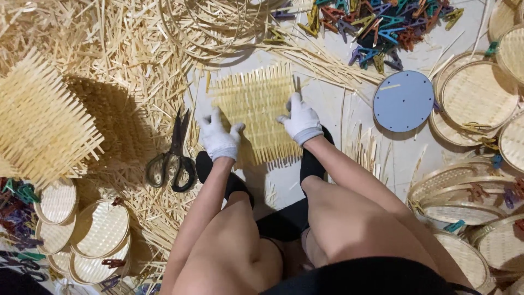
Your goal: Weaving and assembling bamboo baskets using straw and wooden molds.
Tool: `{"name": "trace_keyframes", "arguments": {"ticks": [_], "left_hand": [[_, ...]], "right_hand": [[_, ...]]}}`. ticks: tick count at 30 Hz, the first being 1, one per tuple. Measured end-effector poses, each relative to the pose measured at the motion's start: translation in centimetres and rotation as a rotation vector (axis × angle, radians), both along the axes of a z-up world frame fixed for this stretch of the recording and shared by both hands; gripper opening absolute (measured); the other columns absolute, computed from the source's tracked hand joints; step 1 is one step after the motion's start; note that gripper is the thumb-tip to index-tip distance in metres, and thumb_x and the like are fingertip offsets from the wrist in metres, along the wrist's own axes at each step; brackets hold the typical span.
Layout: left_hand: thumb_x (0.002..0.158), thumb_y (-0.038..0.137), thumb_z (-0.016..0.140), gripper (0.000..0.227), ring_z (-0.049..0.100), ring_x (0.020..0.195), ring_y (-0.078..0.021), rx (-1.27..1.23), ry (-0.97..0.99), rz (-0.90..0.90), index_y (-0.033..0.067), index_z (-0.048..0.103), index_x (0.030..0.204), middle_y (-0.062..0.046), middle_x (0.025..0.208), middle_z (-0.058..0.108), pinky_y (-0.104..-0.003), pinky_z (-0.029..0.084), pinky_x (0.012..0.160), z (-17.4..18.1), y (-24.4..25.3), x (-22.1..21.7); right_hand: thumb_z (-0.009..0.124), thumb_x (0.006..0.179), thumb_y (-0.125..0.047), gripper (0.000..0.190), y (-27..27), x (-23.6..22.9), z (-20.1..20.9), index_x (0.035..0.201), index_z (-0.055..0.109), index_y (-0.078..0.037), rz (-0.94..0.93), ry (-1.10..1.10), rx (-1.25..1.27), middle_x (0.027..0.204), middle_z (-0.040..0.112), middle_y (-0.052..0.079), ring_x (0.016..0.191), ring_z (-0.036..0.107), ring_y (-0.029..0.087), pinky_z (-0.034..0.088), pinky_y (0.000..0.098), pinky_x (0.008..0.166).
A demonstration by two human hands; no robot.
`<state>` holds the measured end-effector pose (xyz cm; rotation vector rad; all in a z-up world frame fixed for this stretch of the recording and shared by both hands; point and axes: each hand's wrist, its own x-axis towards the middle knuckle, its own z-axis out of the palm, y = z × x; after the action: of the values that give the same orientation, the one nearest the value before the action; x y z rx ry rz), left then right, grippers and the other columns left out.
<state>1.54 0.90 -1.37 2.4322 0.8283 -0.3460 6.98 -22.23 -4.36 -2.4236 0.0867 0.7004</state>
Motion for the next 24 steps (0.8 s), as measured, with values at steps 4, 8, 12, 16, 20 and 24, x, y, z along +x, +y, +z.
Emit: {"name": "trace_keyframes", "arguments": {"ticks": [4, 8, 12, 16, 20, 24], "left_hand": [[0.071, 0.027, 0.093, 0.081, 0.062, 0.109, -0.0405, 0.055, -0.116, -0.115, 0.0094, 0.055, 0.14, -0.02, 0.125, 0.054, -0.048, 0.053, 0.093, -0.9, 0.3, -0.6], [0.062, 0.025, 0.096, 0.09, 0.061, 0.104, -0.0427, 0.06, -0.198, -0.088, 0.0008, 0.05, 0.135, -0.028, 0.124, 0.05, -0.047, 0.053, 0.089, -1.5, -0.2, -0.2], [0.067, 0.025, 0.095, 0.07, 0.064, 0.096, -0.0378, 0.07, -0.077, -0.163, 0.0053, 0.055, 0.121, -0.024, 0.125, 0.053, -0.047, 0.054, 0.083, 1.3, -0.1, 1.3], [0.063, 0.025, 0.098, 0.069, 0.062, 0.089, -0.0283, -0.214, 0.096, -0.104, 0.0054, 0.053, 0.111, -0.011, 0.095, 0.059, -0.041, 0.053, 0.088, -0.9, 2.0, 3.3], [0.062, 0.009, 0.099, 0.067, 0.054, 0.082, -0.0249, -0.559, -0.022, -0.086, 0.0047, 0.051, 0.109, -0.01, 0.088, 0.052, -0.045, 0.053, 0.086, -4.8, 4.4, 2.6], [0.065, -0.002, 0.1, 0.061, 0.063, 0.104, -0.0193, -1.066, -0.166, -0.061, 0.0025, 0.047, 0.096, -0.01, 0.113, 0.068, -0.037, 0.053, 0.1, -8.9, 5.7, 2.0]], "right_hand": [[0.085, 0.08, -0.029, 0.053, 0.4, 0.3, 0.3, 0.112, 0.049, -0.008, -0.005, -0.025, 0.008, 0.093, 0.07, 0.013, 0.084, 0.069, 0.036, 0.053, 0.0493, 0.076], [0.086, 0.077, -0.029, 0.055, 0.0, 0.0, 0.1, 0.112, 0.049, -0.008, -0.045, -0.041, 0.025, 0.092, 0.069, 0.013, 0.082, 0.069, 0.035, 0.053, 0.0492, 0.074], [0.089, 0.075, -0.031, 0.057, -0.4, 0.1, -0.2, 0.11, 0.05, -0.008, -0.082, 0.003, -0.011, 0.086, 0.069, 0.014, 0.081, 0.069, 0.034, 0.053, 0.0485, 0.075], [0.094, 0.069, -0.032, 0.063, -1.1, 1.5, -0.2, 0.106, 0.05, -0.007, -0.131, 0.01, 0.07, 0.08, 0.067, 0.012, 0.074, 0.069, 0.031, 0.055, 0.0439, 0.072], [0.093, 0.073, -0.026, 0.056, -2.4, 3.4, -0.4, 0.098, 0.048, -0.004, -0.118, 0.242, 0.209, 0.071, 0.062, 0.009, 0.056, 0.066, 0.02, 0.054, 0.0377, 0.055], [0.092, 0.075, -0.017, 0.055, -3.8, 4.4, -3.4, 0.09, 0.041, -0.004, -0.088, 0.463, 0.571, 0.067, 0.047, 0.004, 0.046, 0.06, 0.017, 0.049, 0.0356, 0.042]]}}
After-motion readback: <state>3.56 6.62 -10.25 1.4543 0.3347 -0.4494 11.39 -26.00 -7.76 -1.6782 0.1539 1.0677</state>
